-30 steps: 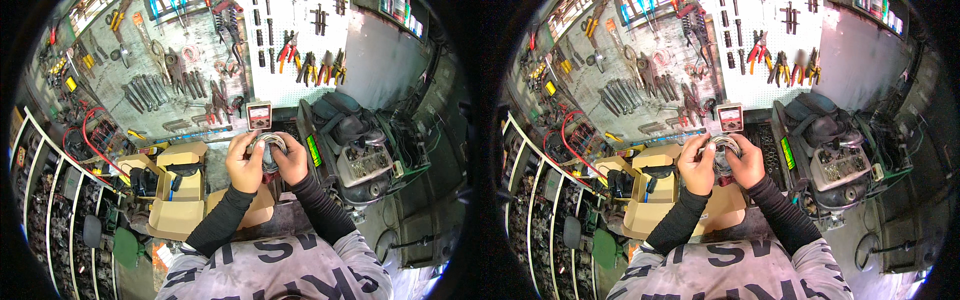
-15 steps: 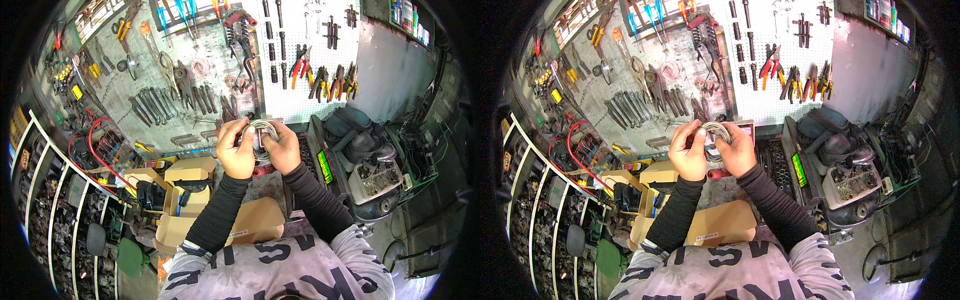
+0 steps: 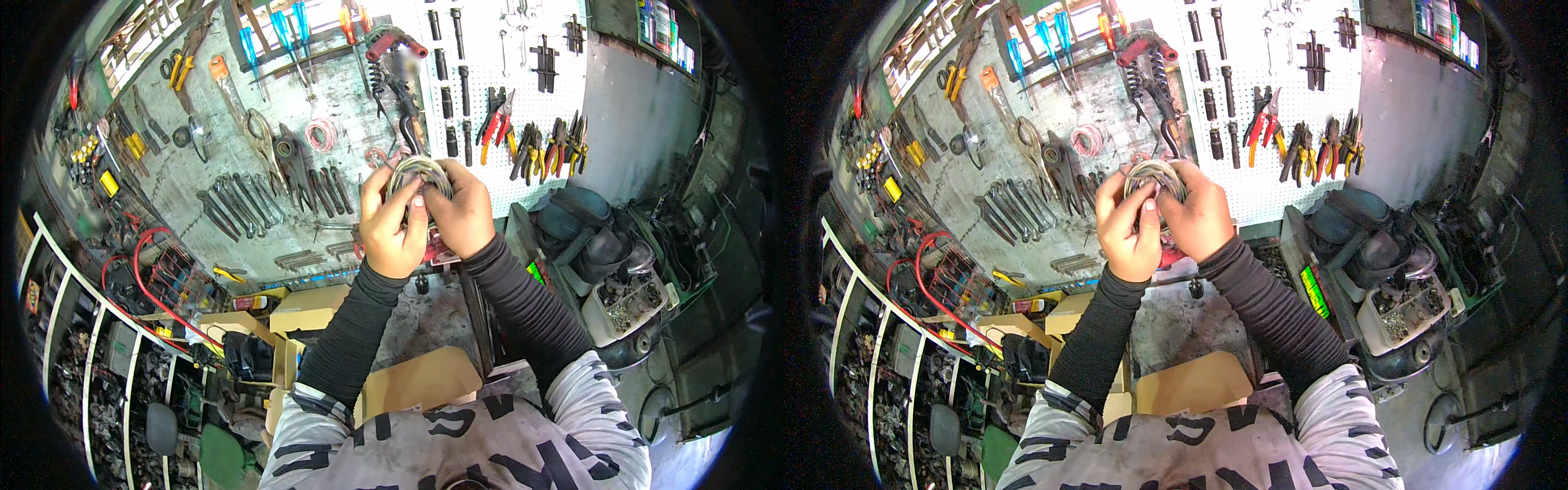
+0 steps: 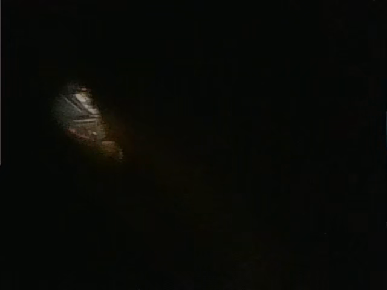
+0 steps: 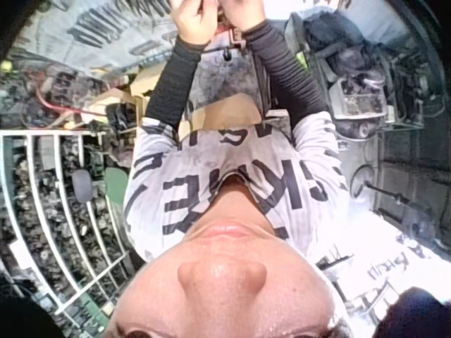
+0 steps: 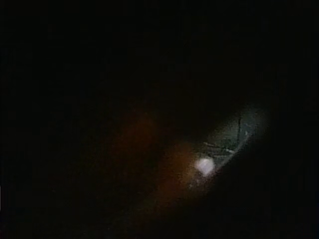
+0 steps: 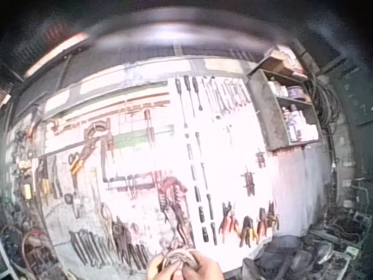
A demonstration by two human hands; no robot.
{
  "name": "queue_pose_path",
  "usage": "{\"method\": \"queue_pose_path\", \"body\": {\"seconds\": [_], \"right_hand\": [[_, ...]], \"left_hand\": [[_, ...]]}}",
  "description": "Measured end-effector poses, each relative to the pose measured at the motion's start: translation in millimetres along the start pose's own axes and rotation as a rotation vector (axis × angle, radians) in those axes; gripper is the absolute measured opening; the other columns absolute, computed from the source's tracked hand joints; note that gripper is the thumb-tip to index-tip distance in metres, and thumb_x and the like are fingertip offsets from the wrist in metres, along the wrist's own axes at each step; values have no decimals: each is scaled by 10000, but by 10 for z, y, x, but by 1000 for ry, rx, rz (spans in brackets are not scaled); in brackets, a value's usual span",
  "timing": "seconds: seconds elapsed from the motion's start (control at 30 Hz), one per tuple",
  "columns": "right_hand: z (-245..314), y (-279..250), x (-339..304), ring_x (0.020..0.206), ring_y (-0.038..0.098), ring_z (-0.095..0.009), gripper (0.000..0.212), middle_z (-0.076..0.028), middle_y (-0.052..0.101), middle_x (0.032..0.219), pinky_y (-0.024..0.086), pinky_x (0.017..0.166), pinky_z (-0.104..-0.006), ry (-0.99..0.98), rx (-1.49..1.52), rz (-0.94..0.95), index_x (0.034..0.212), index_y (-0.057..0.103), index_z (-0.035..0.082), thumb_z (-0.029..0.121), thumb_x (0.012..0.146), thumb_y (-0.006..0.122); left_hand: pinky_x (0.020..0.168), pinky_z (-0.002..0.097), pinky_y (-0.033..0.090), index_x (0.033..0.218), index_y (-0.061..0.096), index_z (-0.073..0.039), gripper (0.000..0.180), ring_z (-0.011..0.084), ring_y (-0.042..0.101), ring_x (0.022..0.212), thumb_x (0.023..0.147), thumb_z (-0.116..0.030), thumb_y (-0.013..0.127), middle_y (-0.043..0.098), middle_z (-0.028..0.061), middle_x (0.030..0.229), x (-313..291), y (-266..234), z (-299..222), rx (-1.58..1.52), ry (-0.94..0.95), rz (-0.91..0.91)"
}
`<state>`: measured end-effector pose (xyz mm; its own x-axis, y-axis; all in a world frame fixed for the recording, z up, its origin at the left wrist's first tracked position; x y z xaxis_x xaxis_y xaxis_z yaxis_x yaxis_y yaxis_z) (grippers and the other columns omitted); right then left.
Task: The person coils a length of thin wire by hand around their fingers, then secures the bundle with a twist tie. They move to a wall tool rack and hang the coiled wire, then return to the workbench to handle a metal part and a small green tool.
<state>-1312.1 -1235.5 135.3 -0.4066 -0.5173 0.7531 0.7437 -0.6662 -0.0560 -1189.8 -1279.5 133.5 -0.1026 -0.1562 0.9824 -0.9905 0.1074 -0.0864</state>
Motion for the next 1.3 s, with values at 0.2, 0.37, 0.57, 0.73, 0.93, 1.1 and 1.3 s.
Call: {"method": "queue_pose_path", "body": {"seconds": [0.2,0.37,0.57,0.73,0.93,1.1,1.3], "right_hand": [[31,-10,841,790,644,-243,273,-210,655,852,493,732,-335,-110,48,-58,1008,611,-72,73,781,568],[64,67,1783,759,644,-252,311,-205,668,839,495,731,-331,-255,29,-100,997,621,-83,117,762,589],[-377,204,2380,792,665,-243,348,-213,677,864,507,742,-332,-227,25,-144,1023,625,-75,148,757,613],[-626,266,2561,843,662,-323,339,-210,673,909,504,779,-372,-202,-142,-154,1061,643,7,159,760,614],[-690,344,2640,772,654,-311,298,-218,663,841,496,733,-370,-296,-367,-150,1009,636,-26,180,800,584],[-765,332,2691,865,610,-418,330,-267,635,874,478,779,-440,-197,-554,-170,981,627,-24,254,808,584],[-606,407,2496,928,618,-401,471,-271,637,963,470,848,-438,-253,-388,-88,1155,537,-19,294,809,605]], "left_hand": [[905,360,485,1123,541,-8,257,217,511,1117,872,-45,578,436,115,1252,378,-101,207,-558,-238,-113],[830,356,499,1174,455,-44,289,209,516,1082,897,-57,537,484,93,1196,71,-394,536,-606,-551,-262],[778,273,474,1102,502,-33,212,127,521,919,895,-64,542,534,54,1045,-1070,-764,912,-469,-827,-325],[707,260,460,1000,535,-10,125,115,536,830,900,-81,558,575,58,959,-2327,-1333,1051,-184,-1167,-302],[620,245,474,936,551,-54,90,109,547,773,849,-34,556,565,16,870,-3457,-1843,773,75,-1461,-249],[602,232,450,933,551,-40,91,99,528,717,847,-11,554,559,11,823,-3771,-1877,674,-13,-1507,-281],[636,230,434,954,577,-11,100,89,512,696,856,-25,567,565,10,810,-3615,-1692,625,-22,-1487,-163]]}}
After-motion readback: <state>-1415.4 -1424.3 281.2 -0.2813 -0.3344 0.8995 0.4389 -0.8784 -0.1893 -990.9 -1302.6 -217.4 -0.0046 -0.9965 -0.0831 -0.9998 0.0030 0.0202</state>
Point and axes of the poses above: each hand's wrist, its own x-axis towards the middle knuckle, its own y-axis out of the palm, z = x × y, the point moved 6 cm from there along x, towards the middle knuckle
